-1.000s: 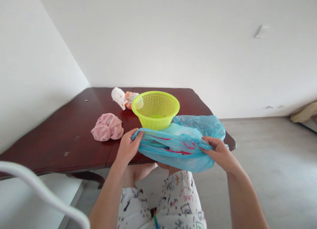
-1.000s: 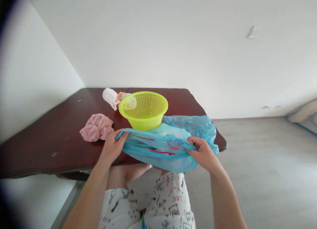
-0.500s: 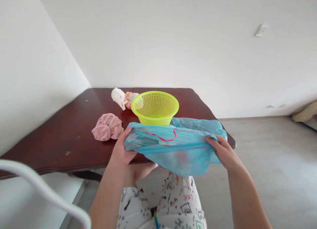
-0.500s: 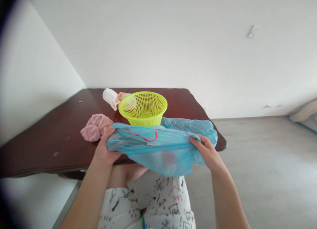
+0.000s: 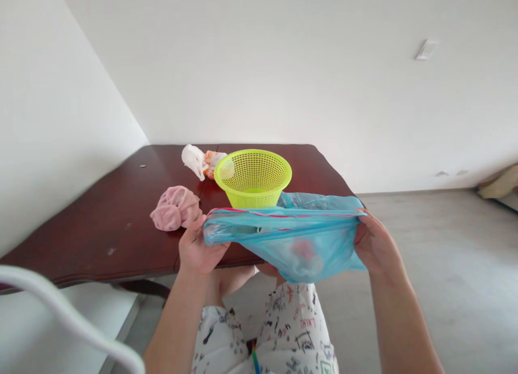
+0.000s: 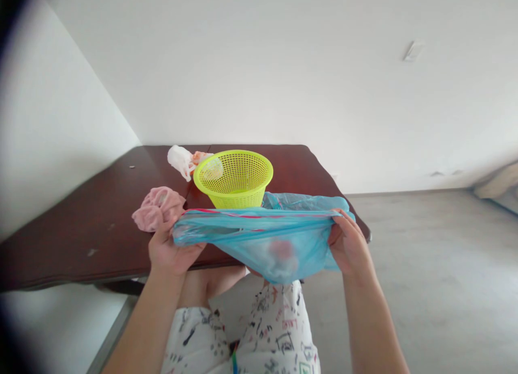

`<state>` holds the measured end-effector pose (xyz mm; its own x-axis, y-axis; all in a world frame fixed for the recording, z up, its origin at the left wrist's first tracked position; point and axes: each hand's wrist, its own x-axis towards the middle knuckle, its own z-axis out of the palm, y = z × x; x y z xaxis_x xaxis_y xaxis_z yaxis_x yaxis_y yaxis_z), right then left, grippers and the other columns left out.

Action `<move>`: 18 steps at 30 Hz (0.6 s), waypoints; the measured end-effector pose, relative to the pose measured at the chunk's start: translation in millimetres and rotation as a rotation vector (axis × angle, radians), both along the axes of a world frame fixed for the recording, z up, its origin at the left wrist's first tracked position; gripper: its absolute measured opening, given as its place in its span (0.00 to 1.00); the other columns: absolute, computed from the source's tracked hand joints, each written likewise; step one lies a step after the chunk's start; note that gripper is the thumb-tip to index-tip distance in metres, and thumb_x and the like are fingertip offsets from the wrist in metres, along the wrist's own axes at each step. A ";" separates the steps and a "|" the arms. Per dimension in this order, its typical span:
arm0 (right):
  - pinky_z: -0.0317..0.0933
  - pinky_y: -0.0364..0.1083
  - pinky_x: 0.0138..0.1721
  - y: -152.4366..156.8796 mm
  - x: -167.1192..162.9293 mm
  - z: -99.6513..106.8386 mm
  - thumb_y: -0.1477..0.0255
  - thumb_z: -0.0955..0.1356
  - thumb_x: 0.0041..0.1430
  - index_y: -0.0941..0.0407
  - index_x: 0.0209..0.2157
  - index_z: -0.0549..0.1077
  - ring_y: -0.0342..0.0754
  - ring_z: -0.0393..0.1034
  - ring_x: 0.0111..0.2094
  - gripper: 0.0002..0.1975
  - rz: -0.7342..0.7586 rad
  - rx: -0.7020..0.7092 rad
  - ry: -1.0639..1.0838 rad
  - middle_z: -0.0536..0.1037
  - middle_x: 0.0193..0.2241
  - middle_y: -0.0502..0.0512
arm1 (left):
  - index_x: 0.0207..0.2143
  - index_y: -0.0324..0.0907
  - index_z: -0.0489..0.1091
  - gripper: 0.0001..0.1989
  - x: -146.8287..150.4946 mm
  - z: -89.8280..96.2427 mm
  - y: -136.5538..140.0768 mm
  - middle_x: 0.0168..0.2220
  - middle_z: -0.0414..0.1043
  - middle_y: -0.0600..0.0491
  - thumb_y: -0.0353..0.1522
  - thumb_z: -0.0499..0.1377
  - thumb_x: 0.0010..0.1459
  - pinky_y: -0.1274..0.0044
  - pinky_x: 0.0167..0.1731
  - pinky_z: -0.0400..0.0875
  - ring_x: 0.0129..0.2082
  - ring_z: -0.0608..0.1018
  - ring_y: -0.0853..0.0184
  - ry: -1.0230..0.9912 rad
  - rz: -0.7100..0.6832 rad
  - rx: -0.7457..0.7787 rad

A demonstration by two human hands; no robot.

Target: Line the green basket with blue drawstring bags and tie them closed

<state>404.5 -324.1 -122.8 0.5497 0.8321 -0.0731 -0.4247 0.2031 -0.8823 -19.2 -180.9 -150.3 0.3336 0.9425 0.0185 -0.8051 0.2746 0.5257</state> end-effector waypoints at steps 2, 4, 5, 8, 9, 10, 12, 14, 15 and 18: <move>0.82 0.48 0.37 -3.0 -6.2 3.1 0.57 0.87 0.51 0.51 0.43 0.87 0.54 0.85 0.36 0.21 0.031 -0.025 0.034 0.90 0.37 0.52 | 0.46 0.43 0.87 0.08 4.6 -3.4 -3.9 0.45 0.93 0.49 0.37 0.72 0.71 0.66 0.48 0.93 0.44 0.94 0.55 -0.004 0.014 0.003; 0.84 0.54 0.41 -6.3 -13.7 7.0 0.53 0.87 0.50 0.52 0.48 0.89 0.60 0.88 0.40 0.27 0.061 -0.049 0.040 0.92 0.41 0.57 | 0.51 0.44 0.88 0.12 11.7 -6.2 -8.9 0.51 0.93 0.48 0.40 0.73 0.70 0.65 0.51 0.92 0.50 0.94 0.54 0.007 0.021 0.020; 0.85 0.55 0.41 -7.6 -17.1 9.0 0.50 0.88 0.50 0.52 0.49 0.89 0.62 0.89 0.41 0.30 0.071 -0.057 0.030 0.92 0.42 0.59 | 0.53 0.45 0.88 0.14 15.7 -6.9 -11.6 0.54 0.93 0.47 0.41 0.74 0.70 0.65 0.53 0.91 0.52 0.93 0.53 0.020 0.025 0.033; 0.84 0.54 0.35 -8.8 -23.1 13.5 0.43 0.88 0.49 0.53 0.45 0.90 0.60 0.88 0.35 0.32 0.047 -0.057 -0.040 0.91 0.37 0.60 | 0.59 0.48 0.87 0.20 26.1 -5.1 -17.4 0.61 0.90 0.48 0.42 0.77 0.68 0.65 0.59 0.89 0.59 0.91 0.53 0.091 0.036 0.086; 0.82 0.52 0.32 -8.7 -23.4 14.3 0.42 0.88 0.50 0.52 0.42 0.90 0.58 0.86 0.31 0.31 0.011 -0.041 -0.079 0.90 0.34 0.59 | 0.61 0.50 0.86 0.22 28.1 -3.6 -17.8 0.62 0.89 0.49 0.43 0.78 0.67 0.65 0.59 0.88 0.60 0.90 0.54 0.127 0.045 0.107; 0.80 0.50 0.29 -8.8 -23.2 14.7 0.41 0.88 0.52 0.52 0.39 0.89 0.55 0.83 0.28 0.30 -0.038 -0.013 -0.120 0.89 0.31 0.57 | 0.62 0.51 0.85 0.24 29.2 -2.0 -17.3 0.62 0.89 0.49 0.44 0.79 0.66 0.67 0.58 0.88 0.59 0.90 0.55 0.172 0.061 0.129; 0.74 0.45 0.25 -11.6 -22.4 14.0 0.42 0.87 0.55 0.52 0.32 0.87 0.49 0.77 0.23 0.28 -0.140 0.056 -0.192 0.84 0.25 0.54 | 0.61 0.50 0.85 0.27 27.8 -0.7 -15.2 0.56 0.90 0.50 0.47 0.81 0.64 0.71 0.51 0.88 0.52 0.91 0.59 0.308 0.107 0.174; 0.69 0.42 0.22 -20.1 -24.5 10.9 0.43 0.88 0.56 0.52 0.31 0.86 0.44 0.72 0.21 0.27 -0.191 0.101 -0.243 0.81 0.23 0.51 | 0.56 0.47 0.85 0.27 22.0 -4.3 -16.1 0.49 0.89 0.50 0.50 0.81 0.62 0.76 0.41 0.85 0.43 0.89 0.62 0.508 0.175 0.218; 0.68 0.42 0.23 -26.7 -28.2 8.6 0.43 0.87 0.57 0.52 0.32 0.88 0.44 0.72 0.22 0.27 -0.192 0.110 -0.268 0.81 0.23 0.51 | 0.55 0.46 0.84 0.26 17.9 -8.6 -19.7 0.46 0.87 0.51 0.51 0.80 0.63 0.77 0.39 0.83 0.40 0.87 0.64 0.621 0.263 0.237; 0.76 0.46 0.31 -51.2 -54.8 3.0 0.44 0.82 0.68 0.50 0.44 0.91 0.52 0.80 0.30 0.23 -0.157 0.123 -0.426 0.86 0.31 0.56 | 0.52 0.48 0.80 0.19 6.9 -29.7 -47.8 0.44 0.83 0.52 0.53 0.69 0.76 0.72 0.41 0.82 0.39 0.84 0.63 0.937 0.688 0.374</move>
